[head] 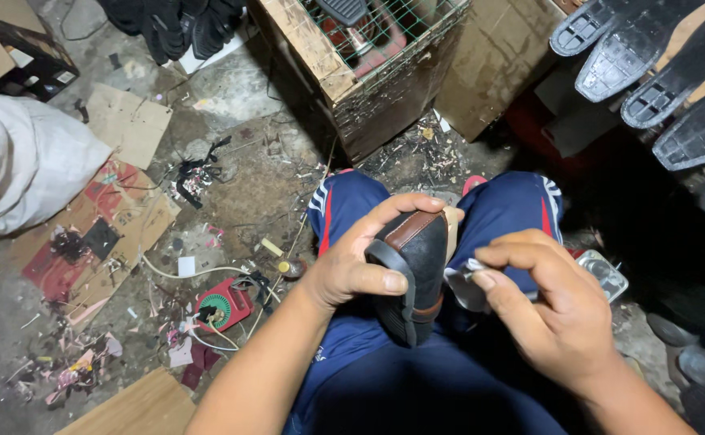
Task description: The person sits on the floor holding a sandal and uses a hammer to tap and seat the sole, then trims the sole edge with a knife. They apply glue from a plastic bottle to the sole edge and press and rub the sole and heel area by hand to secure it.
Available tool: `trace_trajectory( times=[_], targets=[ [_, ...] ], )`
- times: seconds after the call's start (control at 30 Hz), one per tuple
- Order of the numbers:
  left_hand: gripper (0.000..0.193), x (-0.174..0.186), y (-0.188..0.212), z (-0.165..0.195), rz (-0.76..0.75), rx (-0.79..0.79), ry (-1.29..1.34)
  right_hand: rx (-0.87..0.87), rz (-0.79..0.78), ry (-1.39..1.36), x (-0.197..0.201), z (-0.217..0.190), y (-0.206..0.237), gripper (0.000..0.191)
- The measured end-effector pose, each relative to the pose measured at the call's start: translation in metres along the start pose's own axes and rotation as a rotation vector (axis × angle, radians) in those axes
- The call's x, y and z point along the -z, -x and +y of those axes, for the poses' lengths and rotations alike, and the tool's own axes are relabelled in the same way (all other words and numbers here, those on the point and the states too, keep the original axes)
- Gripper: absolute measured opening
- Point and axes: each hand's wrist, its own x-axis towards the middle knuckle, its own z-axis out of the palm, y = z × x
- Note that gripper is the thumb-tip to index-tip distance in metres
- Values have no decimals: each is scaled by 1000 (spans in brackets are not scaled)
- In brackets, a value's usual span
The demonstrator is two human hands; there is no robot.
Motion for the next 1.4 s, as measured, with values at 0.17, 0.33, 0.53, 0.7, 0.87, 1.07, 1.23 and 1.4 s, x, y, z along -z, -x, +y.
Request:
trace_trajectory(
  times=[0.17, 0.33, 0.53, 0.7, 0.87, 1.07, 1.23, 1.4],
  targets=[
    [85, 4, -3, -7, -28, -3, 38, 64, -78, -23, -9, -11, -11, 16],
    [84, -5, -2, -8, -38, 0, 28, 296, -54, 93, -15, -25, -27, 19],
    [81, -16, 2, -7, 29, -28, -228, 328, -65, 270, -6, -33, -29, 20],
    [85, -22, -2, -6, 13, -13, -395, 299, -111, 312, 5, -36, -31, 18],
    [87, -29, -4, -5, 16, 24, -420, 291, -155, 328, 15, -35, -30, 19],
    [84, -24, -2, 0, 26, 54, -201, 236, -226, 333, 15, -20, -22, 18],
    [82, -26, 3, 4, 31, 82, -73, 65, -80, 86, 8, -19, -17, 11],
    [82, -31, 2, 1, 6, 27, -215, 139, -49, 111, 2, -18, -23, 12]
  ],
)
